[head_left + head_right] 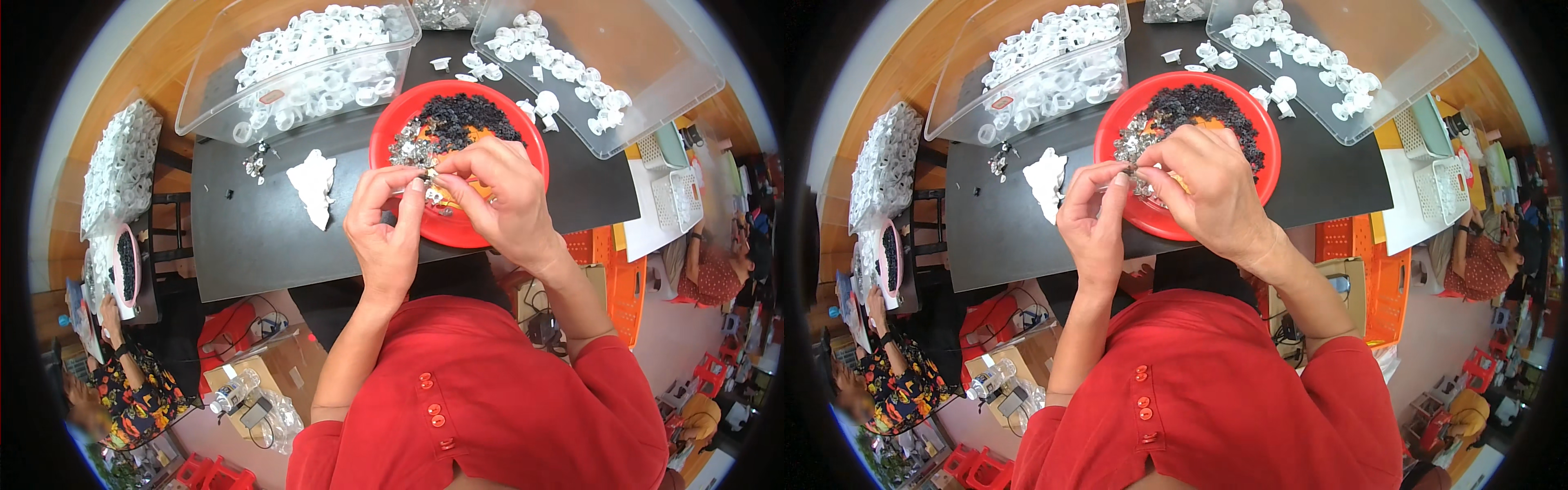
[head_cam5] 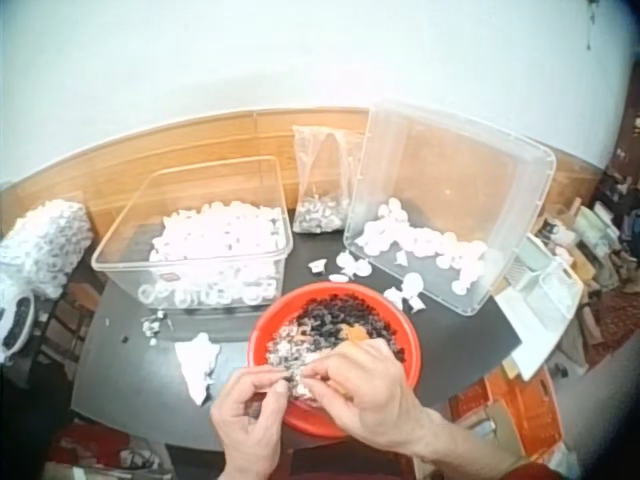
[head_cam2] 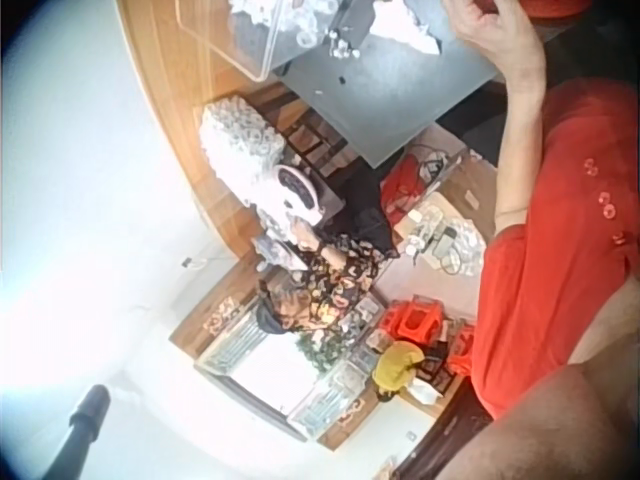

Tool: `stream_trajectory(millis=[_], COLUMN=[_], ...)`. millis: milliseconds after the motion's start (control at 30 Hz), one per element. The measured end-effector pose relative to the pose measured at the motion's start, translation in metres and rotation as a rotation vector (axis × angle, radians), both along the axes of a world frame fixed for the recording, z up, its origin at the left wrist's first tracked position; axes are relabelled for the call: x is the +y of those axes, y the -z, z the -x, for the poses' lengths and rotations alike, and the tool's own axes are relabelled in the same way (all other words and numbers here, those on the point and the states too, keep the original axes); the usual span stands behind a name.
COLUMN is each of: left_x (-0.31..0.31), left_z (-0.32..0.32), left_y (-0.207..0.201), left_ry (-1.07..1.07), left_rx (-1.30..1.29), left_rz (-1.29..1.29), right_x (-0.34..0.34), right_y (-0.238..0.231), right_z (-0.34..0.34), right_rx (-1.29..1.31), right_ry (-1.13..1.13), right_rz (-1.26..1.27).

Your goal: Sorting and inspecting small plastic and metal components for shoes into a red tray.

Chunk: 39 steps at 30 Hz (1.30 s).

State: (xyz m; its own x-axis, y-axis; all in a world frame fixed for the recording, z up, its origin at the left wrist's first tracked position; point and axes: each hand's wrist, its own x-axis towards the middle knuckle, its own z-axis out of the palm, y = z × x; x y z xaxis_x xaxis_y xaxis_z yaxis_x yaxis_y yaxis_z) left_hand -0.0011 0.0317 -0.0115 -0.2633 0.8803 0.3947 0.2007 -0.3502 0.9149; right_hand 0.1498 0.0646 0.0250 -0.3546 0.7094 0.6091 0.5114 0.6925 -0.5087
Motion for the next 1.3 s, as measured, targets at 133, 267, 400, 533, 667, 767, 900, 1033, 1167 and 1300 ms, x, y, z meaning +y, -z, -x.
stream_trajectory(millis=[133, 267, 400, 533, 667, 767, 900, 1033, 1167, 1300], left_x=[-0.004, -0.006, -0.006, -0.004, -0.007, -0.007, -0.007, -0.007, -0.005, -0.005], left_z=[0.002, 0.003, 0.006, 0.005, 0.006, 0.006, 0.008, 0.008, 0.008, 0.011], left_y=[-0.001, -0.007, -0.013, -0.012, -0.014, -0.014, -0.01, -0.008, -0.002, 0.002], left_ry=[0.138, 0.216, 0.341, 0.468, 0.531, 0.523, 0.54, 0.521, 0.516, 0.489], left_rx=[-0.316, -0.467, -0.66, -0.992, -0.999, -0.928, -0.973, -1.004, -0.996, -1.014], left_rz=[0.187, 0.257, 0.378, 0.468, 0.501, 0.53, 0.529, 0.518, 0.505, 0.493], right_x=[0.002, 0.005, 0.009, -0.002, -0.009, -0.009, -0.011, -0.009, -0.009, -0.008], right_y=[-0.001, 0.001, 0.002, -0.002, 0.002, 0.004, 0.003, 0.005, 0.004, 0.002], right_z=[0.003, 0.002, 0.0, -0.002, -0.002, -0.001, 0.001, 0.005, 0.006, 0.005], right_rx=[-0.035, -0.133, -0.146, -0.08, -0.122, -0.132, -0.134, -0.124, -0.13, -0.018], right_ry=[-0.045, -0.072, -0.067, -0.02, -0.003, 0.027, 0.017, 0.008, 0.009, -0.069], right_rz=[-0.137, -0.253, -0.236, -0.043, -0.031, -0.03, -0.048, -0.126, -0.094, 0.011])
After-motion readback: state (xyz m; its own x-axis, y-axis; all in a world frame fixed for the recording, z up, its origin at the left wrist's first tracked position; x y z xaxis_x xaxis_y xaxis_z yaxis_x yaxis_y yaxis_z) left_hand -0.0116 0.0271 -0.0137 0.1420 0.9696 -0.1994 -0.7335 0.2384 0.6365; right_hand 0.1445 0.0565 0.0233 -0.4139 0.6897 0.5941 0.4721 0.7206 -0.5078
